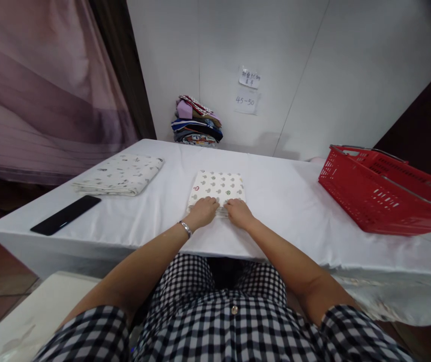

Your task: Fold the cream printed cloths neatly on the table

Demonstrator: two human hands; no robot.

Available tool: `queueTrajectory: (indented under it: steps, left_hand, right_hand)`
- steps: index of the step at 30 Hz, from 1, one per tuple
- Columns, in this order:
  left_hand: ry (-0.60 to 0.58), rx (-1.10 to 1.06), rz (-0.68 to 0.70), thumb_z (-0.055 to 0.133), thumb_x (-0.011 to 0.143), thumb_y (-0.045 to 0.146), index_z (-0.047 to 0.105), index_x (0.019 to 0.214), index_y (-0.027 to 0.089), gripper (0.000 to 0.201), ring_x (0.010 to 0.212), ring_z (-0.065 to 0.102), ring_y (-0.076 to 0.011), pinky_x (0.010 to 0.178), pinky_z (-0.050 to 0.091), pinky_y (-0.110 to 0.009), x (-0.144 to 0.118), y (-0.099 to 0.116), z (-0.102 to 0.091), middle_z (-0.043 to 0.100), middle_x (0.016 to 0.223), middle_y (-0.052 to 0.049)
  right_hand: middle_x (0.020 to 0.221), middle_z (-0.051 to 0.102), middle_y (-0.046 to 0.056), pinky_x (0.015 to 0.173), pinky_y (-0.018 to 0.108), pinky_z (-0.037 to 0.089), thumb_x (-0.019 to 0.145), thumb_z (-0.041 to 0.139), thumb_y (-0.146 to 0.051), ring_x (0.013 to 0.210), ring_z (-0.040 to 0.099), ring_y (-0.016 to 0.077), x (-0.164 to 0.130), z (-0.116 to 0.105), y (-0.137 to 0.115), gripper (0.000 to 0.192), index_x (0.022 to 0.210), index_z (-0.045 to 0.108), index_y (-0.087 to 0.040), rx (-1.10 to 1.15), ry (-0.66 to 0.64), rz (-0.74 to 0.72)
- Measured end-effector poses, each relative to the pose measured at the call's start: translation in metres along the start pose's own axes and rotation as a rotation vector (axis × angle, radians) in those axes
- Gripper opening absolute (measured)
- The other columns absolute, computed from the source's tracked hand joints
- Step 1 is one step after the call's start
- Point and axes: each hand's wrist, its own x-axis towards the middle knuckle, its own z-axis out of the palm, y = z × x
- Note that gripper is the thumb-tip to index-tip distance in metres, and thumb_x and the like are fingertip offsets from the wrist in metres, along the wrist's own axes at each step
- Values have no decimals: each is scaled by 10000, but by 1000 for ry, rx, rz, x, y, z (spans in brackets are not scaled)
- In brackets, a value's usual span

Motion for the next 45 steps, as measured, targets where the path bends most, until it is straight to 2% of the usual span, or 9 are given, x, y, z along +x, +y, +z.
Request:
queueTrajectory:
  steps: [9, 18, 23, 31, 39, 45]
  left_hand:
    - [-42, 32, 19, 572, 819, 215, 592, 942, 183, 129, 937, 524, -224, 736, 392, -343, 5, -5, 0, 585, 992, -79]
    - [-9, 48, 45, 488, 883, 230, 584, 893, 180, 108, 879, 514, -200, 694, 371, -323, 3, -7, 3, 585, 944, -64]
    - [-2, 75, 45, 487, 880, 233, 591, 938, 172, 134, 892, 521, -212, 709, 384, -336, 3, -7, 4, 587, 966, -76]
    - [43, 71, 10, 415, 854, 113, 602, 943, 162, 212, 895, 524, -218, 727, 391, -353, 4, 2, 5, 591, 948, -86]
    - [65, 8, -33, 496, 829, 151, 576, 998, 180, 189, 939, 519, -229, 739, 388, -348, 2, -1, 9, 593, 984, -73]
    - [69, 50, -80, 451, 836, 114, 573, 899, 157, 144, 909, 521, -231, 739, 379, -357, 5, 4, 10, 589, 940, -90]
  right_hand:
    - [1029, 600, 105, 807, 343, 357, 869, 464, -133, 951, 517, 230, 3, 0, 1, 207, 983, 636, -143, -36, 6, -31]
    - [1024, 591, 101, 799, 330, 344, 876, 428, -105, 948, 501, 216, 2, 4, 3, 231, 997, 622, -139, -63, -5, -53]
    - [1033, 583, 116, 809, 347, 352, 894, 408, -119, 961, 505, 229, 5, 4, -1, 244, 1022, 616, -132, -106, -31, -38]
    - [1019, 584, 113, 823, 352, 359, 908, 406, -133, 956, 504, 228, 6, 10, -1, 227, 1020, 603, -135, -119, 24, -21]
    - [1017, 589, 84, 782, 304, 362, 855, 467, -118, 910, 503, 205, 4, 12, 9, 238, 1050, 598, -150, -19, 71, -37]
    - [1000, 590, 89, 775, 314, 357, 846, 468, -112, 892, 499, 210, 4, 14, 8, 230, 1025, 610, -136, -17, 69, -38]
